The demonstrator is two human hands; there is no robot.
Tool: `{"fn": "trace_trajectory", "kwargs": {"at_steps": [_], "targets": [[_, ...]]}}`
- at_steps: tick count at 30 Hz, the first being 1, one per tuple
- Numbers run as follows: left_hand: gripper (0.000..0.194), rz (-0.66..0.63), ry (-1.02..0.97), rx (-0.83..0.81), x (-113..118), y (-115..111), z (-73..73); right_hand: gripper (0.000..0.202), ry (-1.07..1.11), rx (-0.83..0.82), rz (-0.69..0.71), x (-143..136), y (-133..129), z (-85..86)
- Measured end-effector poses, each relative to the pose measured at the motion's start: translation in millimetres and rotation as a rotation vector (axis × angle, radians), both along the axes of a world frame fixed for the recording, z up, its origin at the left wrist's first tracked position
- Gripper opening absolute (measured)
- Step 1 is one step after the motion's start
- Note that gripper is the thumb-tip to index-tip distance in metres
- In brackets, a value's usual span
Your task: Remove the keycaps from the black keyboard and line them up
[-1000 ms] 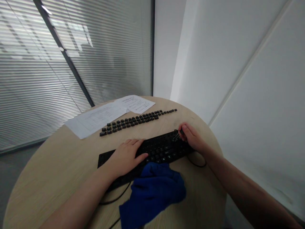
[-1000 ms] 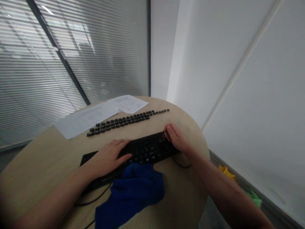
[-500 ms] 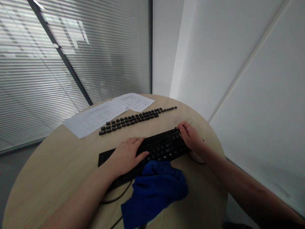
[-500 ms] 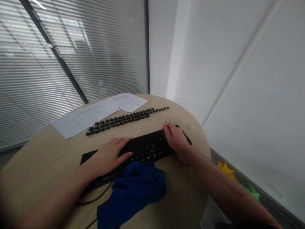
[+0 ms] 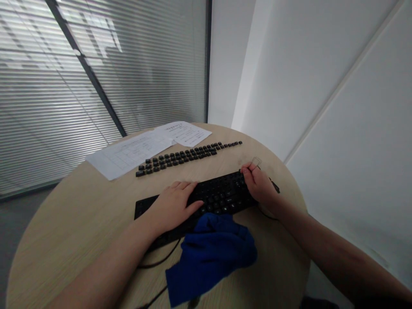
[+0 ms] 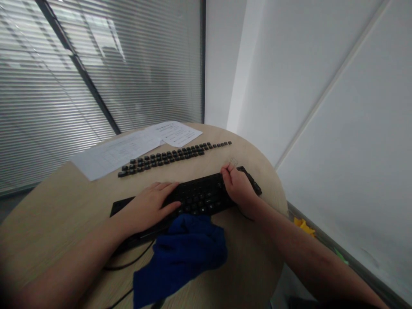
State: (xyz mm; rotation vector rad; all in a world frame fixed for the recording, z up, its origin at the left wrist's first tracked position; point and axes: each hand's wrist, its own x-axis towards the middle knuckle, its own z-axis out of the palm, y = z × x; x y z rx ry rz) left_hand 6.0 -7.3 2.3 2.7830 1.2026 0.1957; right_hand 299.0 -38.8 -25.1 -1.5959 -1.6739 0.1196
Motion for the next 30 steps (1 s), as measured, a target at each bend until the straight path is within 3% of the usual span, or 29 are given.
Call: {"fn": "trace_trajectory", "kwargs": {"at_steps": [23, 30], "targets": [[0.06, 0.008, -0.048, -0.02, 0.1, -1.8, -0.4, 0.029, -0.119, -0.046, -0.007, -9.2, 0.7, 1.1], [0.062, 0.018, -0.038, -0.022, -0.8, -0.3, -0.6, 0.029, 0.05, 0.01, -0.051, -3.8, 0.7, -6.2]]}}
